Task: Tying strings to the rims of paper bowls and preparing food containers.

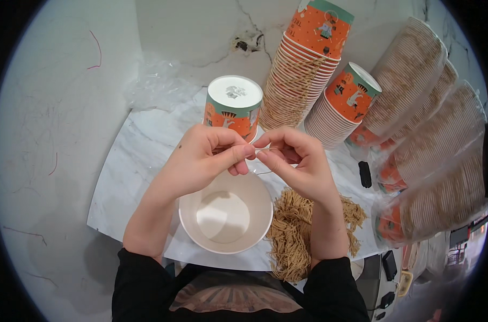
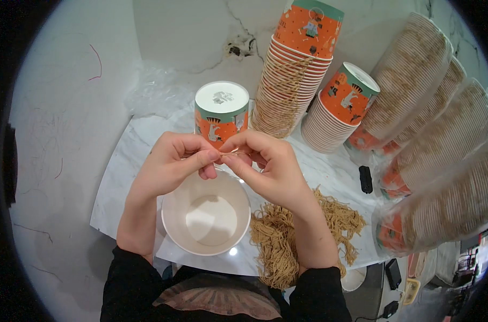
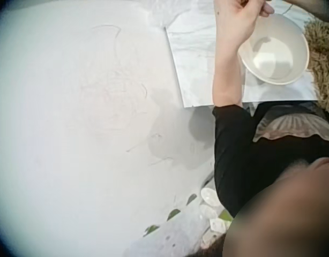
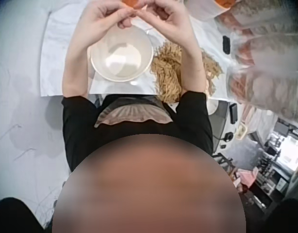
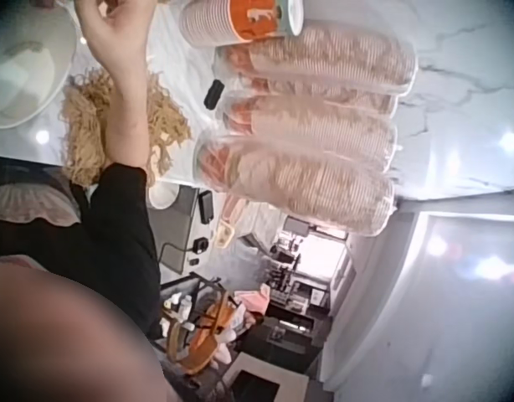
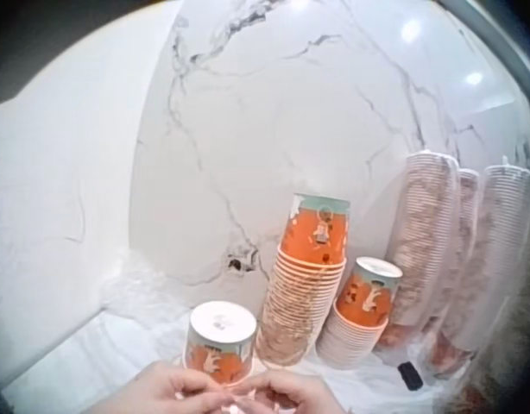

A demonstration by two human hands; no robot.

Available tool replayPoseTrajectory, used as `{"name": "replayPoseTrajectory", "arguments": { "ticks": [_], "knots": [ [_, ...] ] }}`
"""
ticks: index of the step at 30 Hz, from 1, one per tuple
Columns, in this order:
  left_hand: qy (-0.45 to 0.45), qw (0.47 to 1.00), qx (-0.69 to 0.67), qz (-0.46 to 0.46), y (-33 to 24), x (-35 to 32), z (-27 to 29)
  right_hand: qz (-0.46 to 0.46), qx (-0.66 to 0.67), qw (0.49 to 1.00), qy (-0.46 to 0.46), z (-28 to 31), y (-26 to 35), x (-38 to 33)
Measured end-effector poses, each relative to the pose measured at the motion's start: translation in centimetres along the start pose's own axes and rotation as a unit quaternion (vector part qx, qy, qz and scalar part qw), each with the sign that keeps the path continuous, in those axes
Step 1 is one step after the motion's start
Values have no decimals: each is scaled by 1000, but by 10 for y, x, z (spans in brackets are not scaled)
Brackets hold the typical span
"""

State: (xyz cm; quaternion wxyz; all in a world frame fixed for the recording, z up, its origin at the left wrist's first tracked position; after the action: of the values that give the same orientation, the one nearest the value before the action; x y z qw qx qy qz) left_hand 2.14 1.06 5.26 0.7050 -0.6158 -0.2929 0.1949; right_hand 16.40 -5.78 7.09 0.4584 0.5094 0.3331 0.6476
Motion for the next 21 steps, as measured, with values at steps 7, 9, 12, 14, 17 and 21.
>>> {"name": "replayPoseTrajectory", "arguments": {
  "ticks": [7, 9, 12, 14, 17, 21],
  "knots": [
    [25, 998, 51, -2, -13, -12, -10, 137, -167, 976, -29, 2, 26, -5],
    [32, 996, 83, -7, -19, -22, -9, 142, -154, 977, -48, 6, 31, -9],
    [112, 967, 207, -101, -41, -37, -16, 113, -125, 977, -128, 34, 39, -17],
    [231, 896, 339, -171, -51, -59, -33, 128, -115, 970, -171, 54, 45, -25],
    [294, 850, 406, -163, -18, -89, -47, 132, -102, 964, -207, 69, 48, -31],
    [265, 876, 398, -65, 7, -103, -52, 147, -124, 960, -205, 65, 53, -32]
  ]
}}
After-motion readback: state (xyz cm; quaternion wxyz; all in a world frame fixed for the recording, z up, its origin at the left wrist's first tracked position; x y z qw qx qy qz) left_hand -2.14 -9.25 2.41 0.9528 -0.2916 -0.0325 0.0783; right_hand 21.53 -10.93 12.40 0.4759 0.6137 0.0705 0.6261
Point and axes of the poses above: each hand's wrist, its own x-axis towards the middle knuckle, its own z-axis out of the back of the hand, y = z × x, the point moved 7 cm from there along x, towards the middle knuckle, and after that the axes turned 1 degree about -z, right-handed, at the moved point
